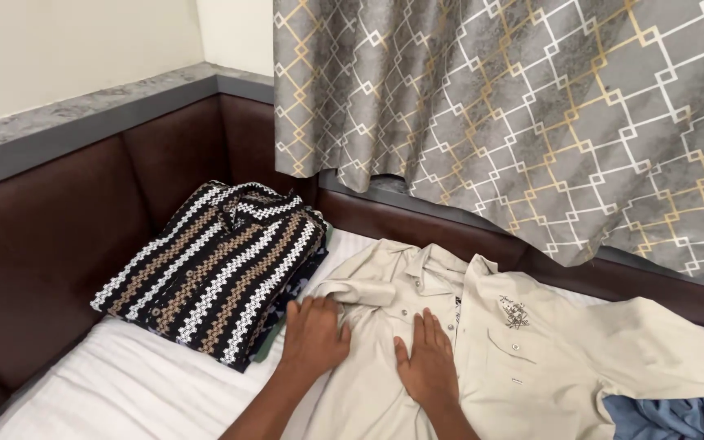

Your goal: The person folds a patterned short-sleeved shirt on a bed, smoothing the fabric and aligning the edges before placing it on a stack. They then unfold a beige long-sleeved shirt, lay it flat, and begin buttoning the front placket.

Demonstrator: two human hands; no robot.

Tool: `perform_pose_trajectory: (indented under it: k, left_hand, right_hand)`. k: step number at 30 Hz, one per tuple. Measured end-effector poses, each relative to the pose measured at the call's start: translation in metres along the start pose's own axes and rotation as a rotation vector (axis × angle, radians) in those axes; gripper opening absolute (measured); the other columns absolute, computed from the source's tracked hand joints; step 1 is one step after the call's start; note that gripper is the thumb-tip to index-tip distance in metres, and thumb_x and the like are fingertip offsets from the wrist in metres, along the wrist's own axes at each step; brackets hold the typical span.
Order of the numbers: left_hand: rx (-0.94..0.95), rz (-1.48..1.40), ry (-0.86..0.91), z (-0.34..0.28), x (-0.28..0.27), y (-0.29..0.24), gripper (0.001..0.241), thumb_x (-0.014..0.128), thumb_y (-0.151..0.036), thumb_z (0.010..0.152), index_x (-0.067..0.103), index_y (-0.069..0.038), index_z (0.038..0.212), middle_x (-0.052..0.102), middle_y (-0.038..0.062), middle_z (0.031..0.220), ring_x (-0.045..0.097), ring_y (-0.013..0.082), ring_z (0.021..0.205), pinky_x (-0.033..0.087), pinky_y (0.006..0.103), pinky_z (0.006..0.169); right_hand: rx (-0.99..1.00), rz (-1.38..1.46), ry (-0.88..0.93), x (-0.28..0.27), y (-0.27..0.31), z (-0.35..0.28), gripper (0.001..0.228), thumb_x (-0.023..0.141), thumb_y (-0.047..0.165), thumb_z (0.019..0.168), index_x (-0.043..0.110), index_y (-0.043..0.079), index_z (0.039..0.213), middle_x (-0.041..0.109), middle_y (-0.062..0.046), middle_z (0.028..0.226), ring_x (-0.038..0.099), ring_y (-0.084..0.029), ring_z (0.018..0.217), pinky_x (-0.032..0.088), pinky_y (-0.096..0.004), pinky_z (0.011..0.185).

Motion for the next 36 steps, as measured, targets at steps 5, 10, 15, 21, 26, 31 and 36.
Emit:
perform_pose_trajectory:
  k: [5, 10, 15, 21, 26, 31, 36]
  left_hand:
    - [0.199, -0.046, -0.248, 0.022, -0.002, -0.022, 0.041, 0.067, -0.014, 0.084, 0.059, -0.004, 0.123, 0.064, 0.016, 0.120, 0.060, 0.0293, 0.108, 0.046, 0.0425, 0.087]
    - [0.263, 0.057, -0.170, 0.070, 0.049, -0.032, 0.067, 0.071, -0.010, 0.078, 0.054, -0.008, 0.142, 0.064, 0.019, 0.122, 0.068, 0.0336, 0.094, 0.056, 0.0421, 0.067]
    - [0.074, -0.143, -0.231, 0.148, 0.021, 0.016, 0.032, 0.069, -0.041, 0.085, 0.072, -0.009, 0.090, 0.072, 0.014, 0.089, 0.072, 0.0356, 0.083, 0.056, 0.0502, 0.075]
    - [-0.334, -1.107, -0.934, 0.146, -0.186, 0.190, 0.014, 0.061, -0.008, 0.098, 0.068, 0.002, 0.101, 0.075, 0.008, 0.075, 0.073, 0.0157, 0.056, 0.052, 0.0307, 0.047]
    - [-0.316, -1.635, -0.936, 0.114, -0.184, 0.309, 0.016, 0.053, -0.017, 0.076, 0.061, -0.006, 0.086, 0.069, 0.005, 0.071, 0.064, 0.0208, 0.060, 0.049, 0.0355, 0.055]
    - [0.272, -2.239, -0.664, 0.081, -0.211, 0.311, 0.031, 0.063, -0.036, 0.073, 0.051, -0.008, 0.066, 0.058, 0.008, 0.066, 0.058, 0.0260, 0.067, 0.048, 0.0396, 0.068]
    - [-0.090, -0.939, -0.338, 0.093, -0.203, 0.347, 0.020, 0.066, -0.018, 0.091, 0.072, 0.000, 0.085, 0.073, 0.008, 0.088, 0.067, 0.0226, 0.090, 0.051, 0.0417, 0.086]
  right_hand:
    - [-0.027, -0.032, -0.029, 0.008, -0.002, 0.000, 0.071, 0.042, 0.048, 0.099, 0.033, 0.001, 0.151, 0.026, -0.015, 0.164, 0.023, -0.028, 0.151, 0.019, -0.040, 0.122]
    - [-0.030, -0.021, -0.049, 0.001, -0.001, -0.006, 0.070, 0.043, 0.047, 0.099, 0.035, 0.000, 0.151, 0.028, -0.016, 0.163, 0.025, -0.029, 0.150, 0.020, -0.041, 0.121]
    - [-0.064, 0.043, -0.088, 0.000, -0.004, -0.007, 0.069, 0.046, 0.046, 0.098, 0.037, -0.001, 0.149, 0.030, -0.016, 0.162, 0.027, -0.029, 0.149, 0.021, -0.041, 0.121]
    - [-0.040, 0.061, -0.084, -0.001, -0.001, -0.004, 0.068, 0.047, 0.046, 0.098, 0.038, 0.001, 0.149, 0.031, -0.014, 0.162, 0.027, -0.028, 0.149, 0.021, -0.041, 0.121]
    - [-0.039, 0.081, -0.113, -0.005, 0.000, -0.001, 0.069, 0.049, 0.046, 0.096, 0.040, 0.002, 0.148, 0.032, -0.014, 0.162, 0.028, -0.027, 0.149, 0.022, -0.041, 0.120]
    - [-0.031, 0.084, -0.118, 0.001, -0.005, -0.005, 0.069, 0.050, 0.047, 0.096, 0.041, 0.003, 0.148, 0.032, -0.013, 0.162, 0.028, -0.027, 0.149, 0.022, -0.041, 0.121]
    - [-0.028, 0.102, -0.079, -0.002, -0.004, -0.004, 0.069, 0.049, 0.047, 0.097, 0.038, 0.003, 0.150, 0.030, -0.012, 0.163, 0.027, -0.027, 0.150, 0.021, -0.041, 0.121]
Point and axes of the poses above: each hand's wrist, its own z-axis towards the middle knuckle, its own x-axis out of the palm, y = z × x, the point moved 5 cm from there along z, towards the middle knuckle
